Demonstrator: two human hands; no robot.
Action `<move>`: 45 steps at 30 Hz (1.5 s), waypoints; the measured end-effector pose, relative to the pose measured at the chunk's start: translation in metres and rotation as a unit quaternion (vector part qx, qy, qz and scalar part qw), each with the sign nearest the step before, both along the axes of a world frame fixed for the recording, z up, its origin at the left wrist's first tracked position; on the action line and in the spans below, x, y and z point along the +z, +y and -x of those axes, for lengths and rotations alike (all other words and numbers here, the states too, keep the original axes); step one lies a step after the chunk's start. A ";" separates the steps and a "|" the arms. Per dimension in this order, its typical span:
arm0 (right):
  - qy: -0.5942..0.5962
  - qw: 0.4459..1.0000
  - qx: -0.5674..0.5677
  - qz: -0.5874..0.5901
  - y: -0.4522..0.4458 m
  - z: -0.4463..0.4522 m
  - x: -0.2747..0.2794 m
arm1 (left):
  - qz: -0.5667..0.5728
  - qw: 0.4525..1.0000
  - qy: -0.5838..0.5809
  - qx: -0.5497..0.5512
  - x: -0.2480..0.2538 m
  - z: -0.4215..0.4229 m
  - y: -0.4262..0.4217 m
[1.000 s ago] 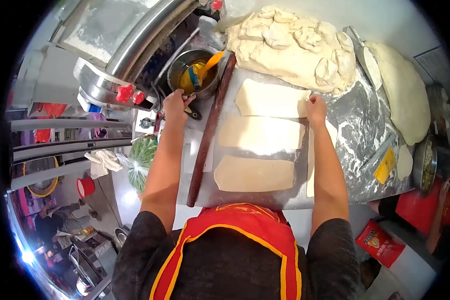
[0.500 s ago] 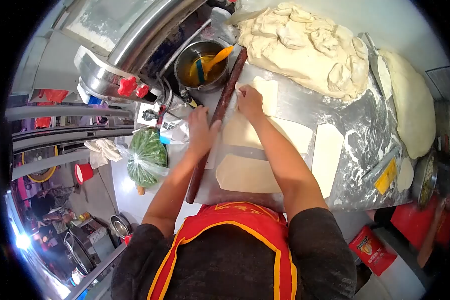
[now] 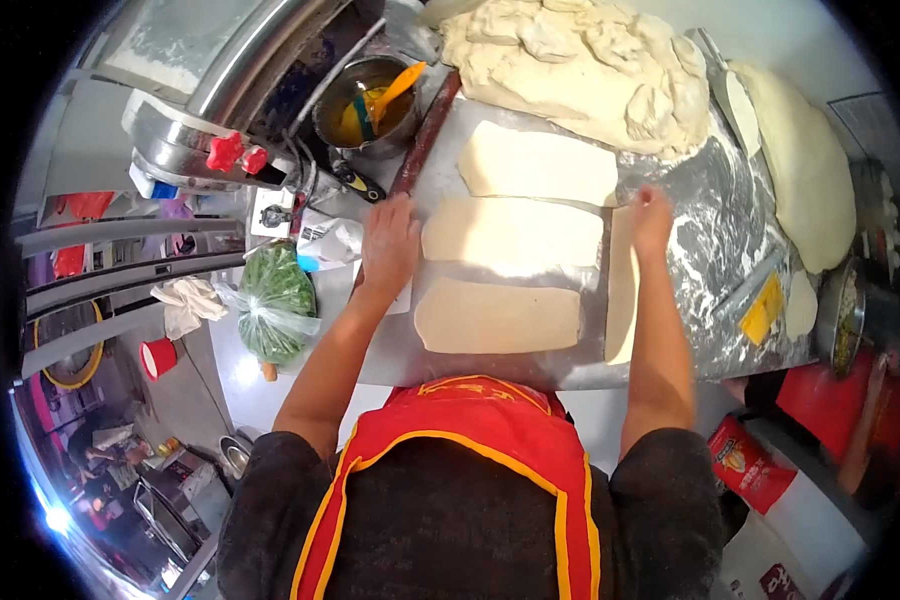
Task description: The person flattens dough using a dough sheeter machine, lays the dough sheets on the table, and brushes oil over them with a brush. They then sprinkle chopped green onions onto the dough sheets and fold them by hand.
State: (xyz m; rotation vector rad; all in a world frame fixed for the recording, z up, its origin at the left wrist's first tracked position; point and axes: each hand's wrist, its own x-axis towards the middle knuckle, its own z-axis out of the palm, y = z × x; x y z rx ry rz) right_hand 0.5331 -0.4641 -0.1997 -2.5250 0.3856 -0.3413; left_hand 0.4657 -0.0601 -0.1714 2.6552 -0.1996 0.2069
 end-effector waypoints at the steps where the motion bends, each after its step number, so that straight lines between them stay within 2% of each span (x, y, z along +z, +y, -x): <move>1: 0.050 0.998 0.022 -0.002 0.014 0.019 0.009 | 0.019 0.995 0.096 -0.007 -0.001 0.006 -0.005; 2: 0.100 0.994 0.045 -0.004 0.029 0.035 0.014 | 0.043 0.996 0.080 0.003 -0.006 0.014 -0.010; 4: 0.129 0.990 0.061 -0.024 0.052 0.056 0.014 | 0.091 0.994 0.048 0.025 -0.016 0.031 -0.022; 5: 0.109 0.992 0.029 -0.051 0.058 0.058 0.007 | 0.092 0.992 0.068 0.049 -0.018 0.033 -0.024; 8: 0.174 0.974 -0.030 -0.144 0.055 0.057 -0.008 | 0.093 0.981 0.137 0.100 -0.013 0.028 -0.024; 9: 0.234 0.959 -0.024 -0.156 0.059 0.057 0.008 | 0.095 0.976 0.168 0.103 -0.012 0.026 -0.022; 12: 0.128 0.989 0.070 0.013 0.082 0.064 0.020 | 0.116 0.962 0.219 0.116 -0.011 0.021 -0.016; 13: 0.113 0.991 0.072 -0.016 0.104 0.066 0.031 | 0.126 0.957 0.231 0.121 -0.011 0.023 -0.015; 14: 0.093 0.990 0.108 0.006 0.115 0.064 0.026 | 0.150 0.957 0.215 0.126 -0.012 0.026 -0.014; 16: 0.075 0.989 0.103 -0.076 0.148 0.054 0.016 | 0.197 0.954 0.181 0.136 -0.015 0.031 -0.013; 18: 0.027 0.991 0.093 -0.092 0.188 0.046 0.011 | 0.202 0.957 0.157 0.134 -0.014 0.041 -0.010; 20: 0.069 0.973 0.117 -0.187 0.219 0.035 -0.001 | 0.208 0.960 0.134 0.127 -0.016 0.048 -0.003; 22: -0.025 0.969 0.185 -0.159 0.260 0.040 -0.022 | 0.218 0.963 0.112 0.115 -0.021 0.055 0.003; 24: 0.013 0.946 0.251 -0.205 0.288 0.053 -0.010 | 0.232 0.957 0.117 0.127 -0.011 0.057 0.005; 25: -0.023 0.954 0.261 -0.146 0.293 0.055 -0.009 | 0.240 0.954 0.120 0.133 -0.007 0.058 0.005; 28: 0.010 0.964 0.213 -0.157 0.269 0.052 -0.009 | 0.218 0.966 0.083 0.114 -0.015 0.059 0.011; 30: 0.043 0.976 0.164 -0.136 0.226 0.055 0.002 | 0.232 0.960 0.102 0.116 -0.014 0.062 0.010; 31: 0.018 0.984 0.134 -0.112 0.199 0.056 -0.002 | 0.240 0.957 0.112 0.117 -0.012 0.063 0.008; 32: -0.012 0.993 0.119 -0.022 0.169 0.057 -0.005 | 0.242 0.957 0.107 0.116 -0.013 0.064 0.007; 33: -0.016 0.994 0.105 0.016 0.139 0.058 -0.008 | 0.243 0.958 0.104 0.113 -0.015 0.065 0.006; 35: 0.063 0.993 0.039 -0.095 0.090 0.060 0.001 | 0.240 0.959 0.108 0.106 -0.014 0.067 0.004; 36: 0.128 0.971 -0.037 -0.201 0.086 0.065 0.038 | 0.236 0.959 0.116 0.102 -0.011 0.068 0.002; 37: 0.029 0.985 0.006 -0.169 0.065 0.068 0.030 | 0.231 0.960 0.124 0.097 -0.008 0.070 0.000; 38: 0.046 0.969 -0.042 -0.240 0.040 0.080 0.027 | 0.201 0.966 0.142 0.083 -0.005 0.073 0.000; 40: 0.036 0.976 -0.068 -0.203 0.019 0.103 0.029 | 0.139 0.973 0.174 0.053 0.000 0.080 0.001; 43: 0.209 0.964 -0.007 -0.164 0.035 0.161 0.043 | 0.132 0.964 0.229 0.035 0.008 0.099 0.000; 44: 0.176 0.976 0.037 -0.119 0.035 0.185 0.016 | 0.127 0.959 0.250 0.034 0.011 0.105 0.001; 45: 0.165 0.977 0.016 -0.135 0.048 0.196 0.019 | 0.124 0.961 0.244 0.034 0.006 0.112 0.002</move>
